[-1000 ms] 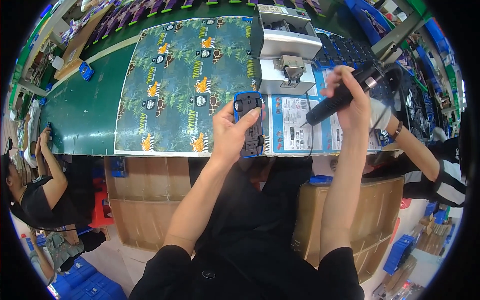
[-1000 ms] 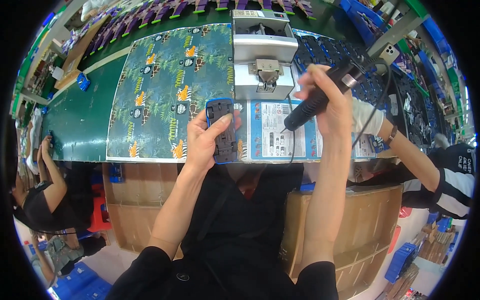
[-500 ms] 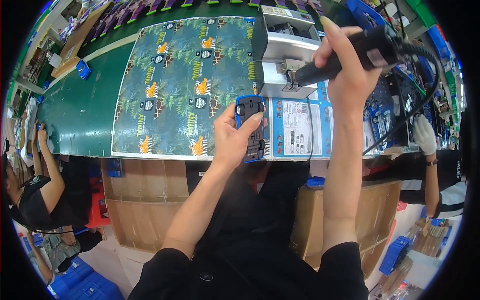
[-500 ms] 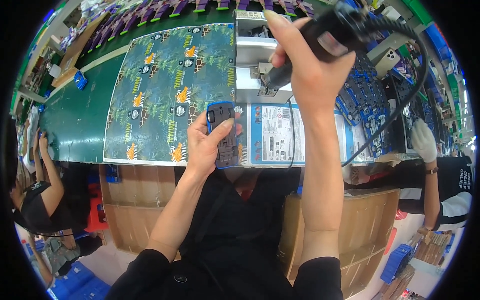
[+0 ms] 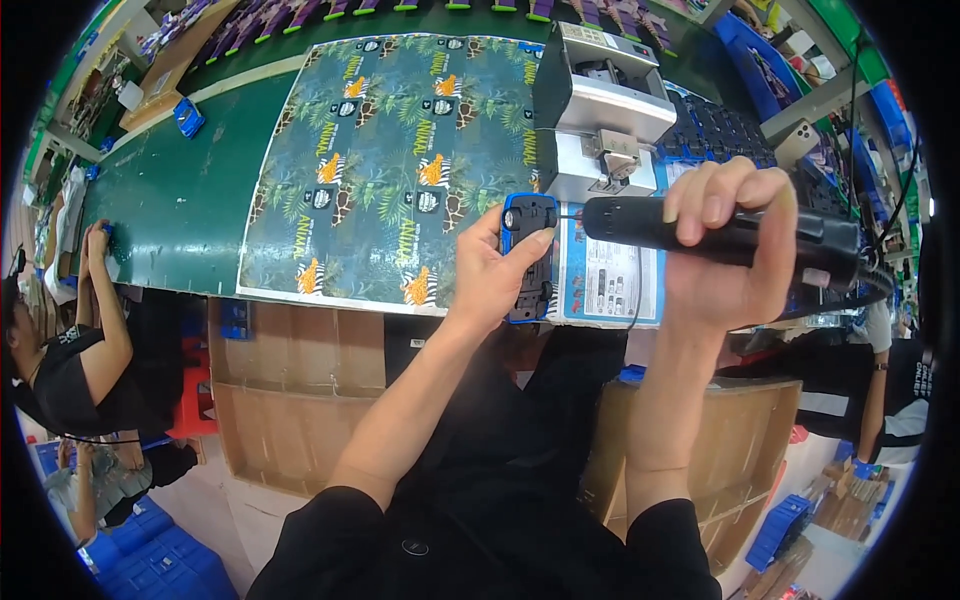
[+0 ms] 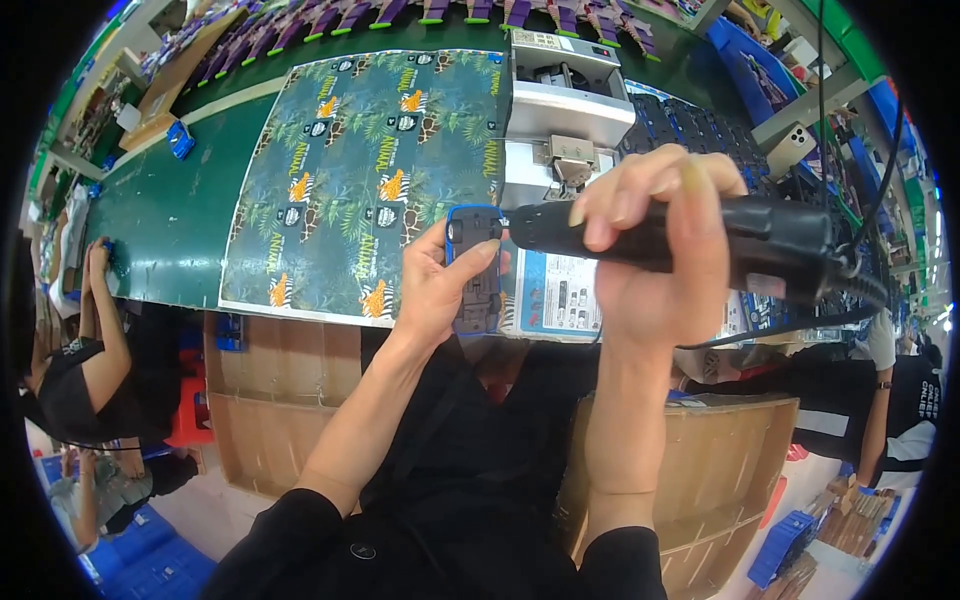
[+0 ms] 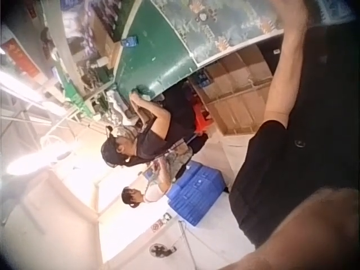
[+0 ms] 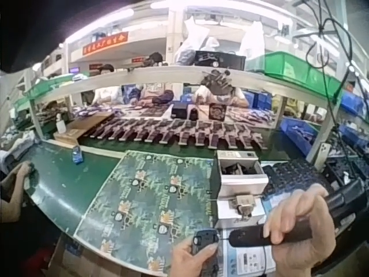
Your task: Assembling plastic toy cars by attaching parts with an electric screwdriver at a factory workbench.
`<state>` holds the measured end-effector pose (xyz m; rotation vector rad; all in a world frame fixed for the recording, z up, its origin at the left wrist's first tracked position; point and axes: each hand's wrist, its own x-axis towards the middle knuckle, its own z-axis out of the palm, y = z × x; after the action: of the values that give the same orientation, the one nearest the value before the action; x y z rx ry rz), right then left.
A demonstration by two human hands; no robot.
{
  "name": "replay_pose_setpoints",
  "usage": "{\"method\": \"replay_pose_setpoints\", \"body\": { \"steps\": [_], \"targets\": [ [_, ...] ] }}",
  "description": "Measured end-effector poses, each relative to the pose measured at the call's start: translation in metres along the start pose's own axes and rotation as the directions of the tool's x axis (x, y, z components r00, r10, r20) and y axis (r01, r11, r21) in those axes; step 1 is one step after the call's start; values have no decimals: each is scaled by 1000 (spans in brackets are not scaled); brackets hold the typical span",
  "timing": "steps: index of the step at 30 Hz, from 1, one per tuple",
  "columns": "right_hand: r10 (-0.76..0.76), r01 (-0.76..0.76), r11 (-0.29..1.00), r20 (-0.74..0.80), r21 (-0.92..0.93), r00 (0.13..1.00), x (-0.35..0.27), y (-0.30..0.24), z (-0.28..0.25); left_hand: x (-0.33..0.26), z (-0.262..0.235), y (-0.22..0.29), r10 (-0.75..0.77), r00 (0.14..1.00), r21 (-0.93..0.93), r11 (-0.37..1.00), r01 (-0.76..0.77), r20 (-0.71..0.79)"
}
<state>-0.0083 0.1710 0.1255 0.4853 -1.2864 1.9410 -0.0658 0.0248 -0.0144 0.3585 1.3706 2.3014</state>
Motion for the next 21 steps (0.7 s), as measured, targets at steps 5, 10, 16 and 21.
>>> {"method": "replay_pose_setpoints", "body": {
  "steps": [5, 10, 16, 21],
  "targets": [
    [-15, 15, 1000, -20, 3, 1000, -6, 18, 0, -1, 3, 1, 15, 1000, 3, 1000, -15, -4],
    [50, -55, 994, -56, -91, 997, -10, 28, 7, -2, 6, 4, 22, 1000, 30, 999, -22, -9],
    [13, 0, 987, 80, -163, 997, -11, 35, 15, -2, 6, 7, 23, 999, 34, 999, -22, -26],
    [14, -3, 995, 112, -96, 994, -9, 37, 11, -2, 4, 3, 46, 999, 47, 998, -45, -20]
  ]
}}
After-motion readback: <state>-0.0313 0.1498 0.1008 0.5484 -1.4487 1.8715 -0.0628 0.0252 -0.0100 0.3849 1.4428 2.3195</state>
